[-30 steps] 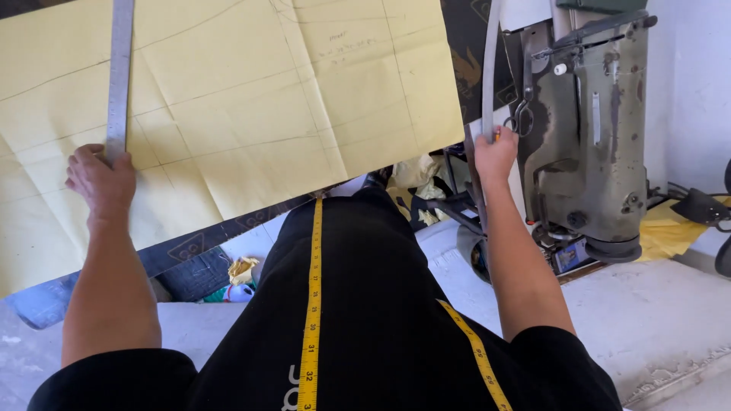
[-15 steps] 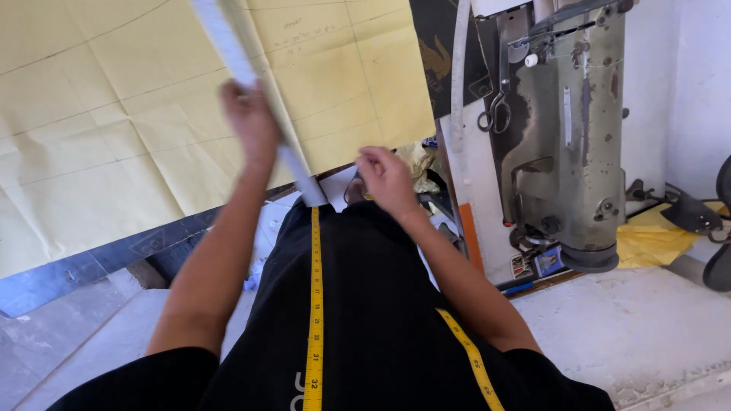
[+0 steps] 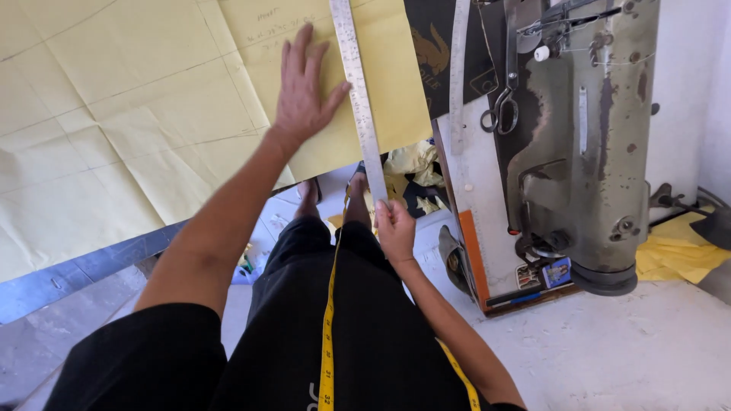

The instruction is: The person measures a large piece of yellow fabric using a tape measure and a metal ruler, marking lines with a pencil. They then use scissors to cut the fabric along the marked lines.

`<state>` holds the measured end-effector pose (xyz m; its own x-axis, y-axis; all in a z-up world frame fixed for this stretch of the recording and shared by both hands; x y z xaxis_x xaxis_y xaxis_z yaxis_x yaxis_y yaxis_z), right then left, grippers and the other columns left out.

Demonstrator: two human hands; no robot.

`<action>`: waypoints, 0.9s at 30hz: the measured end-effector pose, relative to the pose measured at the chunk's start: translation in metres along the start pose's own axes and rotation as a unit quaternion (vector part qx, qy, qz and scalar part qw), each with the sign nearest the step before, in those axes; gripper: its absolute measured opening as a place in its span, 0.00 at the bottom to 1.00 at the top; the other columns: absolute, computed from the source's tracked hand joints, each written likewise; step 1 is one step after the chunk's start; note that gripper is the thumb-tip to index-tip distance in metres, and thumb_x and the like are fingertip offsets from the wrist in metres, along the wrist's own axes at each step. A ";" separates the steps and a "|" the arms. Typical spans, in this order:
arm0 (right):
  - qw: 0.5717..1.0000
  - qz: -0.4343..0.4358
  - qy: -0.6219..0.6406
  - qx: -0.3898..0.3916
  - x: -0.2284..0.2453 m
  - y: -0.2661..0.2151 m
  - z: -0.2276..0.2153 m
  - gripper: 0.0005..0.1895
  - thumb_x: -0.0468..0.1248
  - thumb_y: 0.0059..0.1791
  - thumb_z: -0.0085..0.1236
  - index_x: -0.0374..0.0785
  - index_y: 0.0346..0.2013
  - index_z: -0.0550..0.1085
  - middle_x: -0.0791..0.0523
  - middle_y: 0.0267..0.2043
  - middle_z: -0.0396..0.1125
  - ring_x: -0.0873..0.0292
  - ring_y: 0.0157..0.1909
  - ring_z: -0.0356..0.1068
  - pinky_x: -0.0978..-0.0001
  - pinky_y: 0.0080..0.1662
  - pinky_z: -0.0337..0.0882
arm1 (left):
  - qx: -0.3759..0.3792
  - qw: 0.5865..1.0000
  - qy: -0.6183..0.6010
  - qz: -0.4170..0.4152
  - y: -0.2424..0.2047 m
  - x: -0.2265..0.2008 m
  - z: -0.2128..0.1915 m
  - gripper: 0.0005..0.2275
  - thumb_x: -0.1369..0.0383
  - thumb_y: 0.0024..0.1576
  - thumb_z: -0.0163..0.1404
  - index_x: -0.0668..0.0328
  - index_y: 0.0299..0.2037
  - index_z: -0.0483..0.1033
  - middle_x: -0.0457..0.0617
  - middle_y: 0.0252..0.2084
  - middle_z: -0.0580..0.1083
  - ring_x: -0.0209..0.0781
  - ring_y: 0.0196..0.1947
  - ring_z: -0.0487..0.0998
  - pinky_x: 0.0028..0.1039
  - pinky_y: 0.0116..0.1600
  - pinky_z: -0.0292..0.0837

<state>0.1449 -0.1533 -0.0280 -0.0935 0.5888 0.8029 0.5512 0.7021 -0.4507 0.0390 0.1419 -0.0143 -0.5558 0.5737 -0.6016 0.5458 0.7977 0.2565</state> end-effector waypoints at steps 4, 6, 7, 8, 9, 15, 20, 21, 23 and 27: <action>1.000 0.007 0.024 0.017 -0.012 -0.006 0.014 0.16 0.45 0.55 0.52 0.43 0.25 0.68 0.62 0.19 0.65 0.67 0.25 0.65 0.70 0.38 0.68 | 0.128 0.989 0.056 0.037 0.035 0.011 0.008 0.38 0.36 0.66 0.33 0.65 0.72 0.60 0.69 0.76 0.46 0.64 0.77 0.47 0.62 0.77 0.36; 0.999 -0.005 0.031 0.023 -0.010 -0.005 0.019 0.16 0.45 0.55 0.51 0.43 0.25 0.67 0.62 0.20 0.66 0.67 0.26 0.65 0.70 0.39 0.69 | 0.161 0.982 0.063 0.070 0.043 0.015 0.013 0.38 0.35 0.65 0.33 0.61 0.73 0.58 0.71 0.75 0.48 0.66 0.77 0.50 0.61 0.76 0.35; 0.999 -0.007 0.031 0.029 -0.007 -0.003 0.021 0.17 0.44 0.55 0.51 0.43 0.24 0.66 0.61 0.20 0.66 0.66 0.26 0.65 0.70 0.38 0.68 | 0.169 0.977 0.081 0.097 0.046 0.018 0.016 0.40 0.34 0.65 0.31 0.61 0.74 0.56 0.70 0.76 0.49 0.65 0.77 0.50 0.60 0.76 0.34; 0.999 -0.002 0.027 0.035 -0.007 -0.006 0.020 0.18 0.44 0.55 0.51 0.44 0.23 0.64 0.61 0.20 0.66 0.66 0.26 0.65 0.70 0.38 0.68 | 0.182 0.971 0.095 0.122 0.042 0.019 0.022 0.41 0.32 0.65 0.28 0.61 0.75 0.53 0.68 0.76 0.50 0.64 0.77 0.49 0.59 0.75 0.34; 0.999 0.008 0.025 0.035 -0.010 -0.006 0.019 0.18 0.44 0.55 0.51 0.44 0.23 0.64 0.61 0.20 0.66 0.66 0.26 0.65 0.70 0.38 0.68 | 0.190 0.971 0.089 0.119 0.041 0.017 0.020 0.41 0.32 0.65 0.28 0.61 0.75 0.53 0.68 0.76 0.50 0.64 0.77 0.49 0.59 0.75 0.34; 0.997 -0.039 -0.018 0.067 -0.020 0.006 0.013 0.13 0.43 0.55 0.53 0.39 0.31 0.73 0.61 0.24 0.64 0.65 0.29 0.62 0.69 0.35 0.64 | 0.250 0.952 0.152 0.087 0.040 0.024 0.023 0.47 0.27 0.61 0.33 0.63 0.76 0.54 0.67 0.71 0.61 0.64 0.68 0.59 0.53 0.70 0.46; 0.989 -0.119 -0.049 0.070 -0.003 0.014 -0.004 0.13 0.41 0.55 0.52 0.32 0.42 0.76 0.51 0.46 0.68 0.61 0.37 0.68 0.73 0.38 0.71 | 0.305 0.929 0.199 0.058 0.035 0.034 0.034 0.48 0.24 0.60 0.28 0.56 0.78 0.48 0.65 0.73 0.58 0.63 0.69 0.59 0.49 0.67 0.53; 0.989 -0.116 -0.050 0.071 0.000 0.017 -0.009 0.13 0.41 0.55 0.52 0.32 0.42 0.76 0.51 0.46 0.68 0.61 0.37 0.68 0.73 0.38 0.71 | 0.307 0.929 0.198 0.056 0.033 0.034 0.035 0.48 0.24 0.60 0.28 0.56 0.78 0.48 0.65 0.73 0.58 0.63 0.69 0.59 0.49 0.67 0.53; 0.989 -0.140 -0.003 0.038 0.010 0.026 -0.021 0.12 0.38 0.56 0.48 0.35 0.38 0.78 0.51 0.47 0.68 0.54 0.49 0.69 0.68 0.47 0.74 | 0.290 0.933 0.204 0.065 0.034 0.036 0.034 0.47 0.24 0.61 0.30 0.56 0.77 0.50 0.64 0.71 0.61 0.61 0.67 0.62 0.48 0.65 0.54; 0.989 -0.147 0.004 0.024 0.028 0.061 -0.036 0.18 0.40 0.60 0.37 0.35 0.40 0.76 0.49 0.48 0.65 0.52 0.54 0.64 0.63 0.56 0.72 | 0.280 0.934 0.209 0.074 0.033 0.036 0.034 0.47 0.24 0.61 0.32 0.56 0.77 0.51 0.62 0.71 0.62 0.60 0.66 0.63 0.47 0.63 0.56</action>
<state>0.2064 -0.1082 -0.0188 -0.2380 0.3528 0.9049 0.4613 0.8610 -0.2143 0.0588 0.1826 -0.0533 -0.5810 0.7856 -0.2128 0.8132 0.5493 -0.1925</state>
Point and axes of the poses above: each hand's wrist, its own y-axis towards the middle knuckle, its own z-axis out of the palm, x = y × z, the point moved 5 cm from there along y, towards the middle knuckle
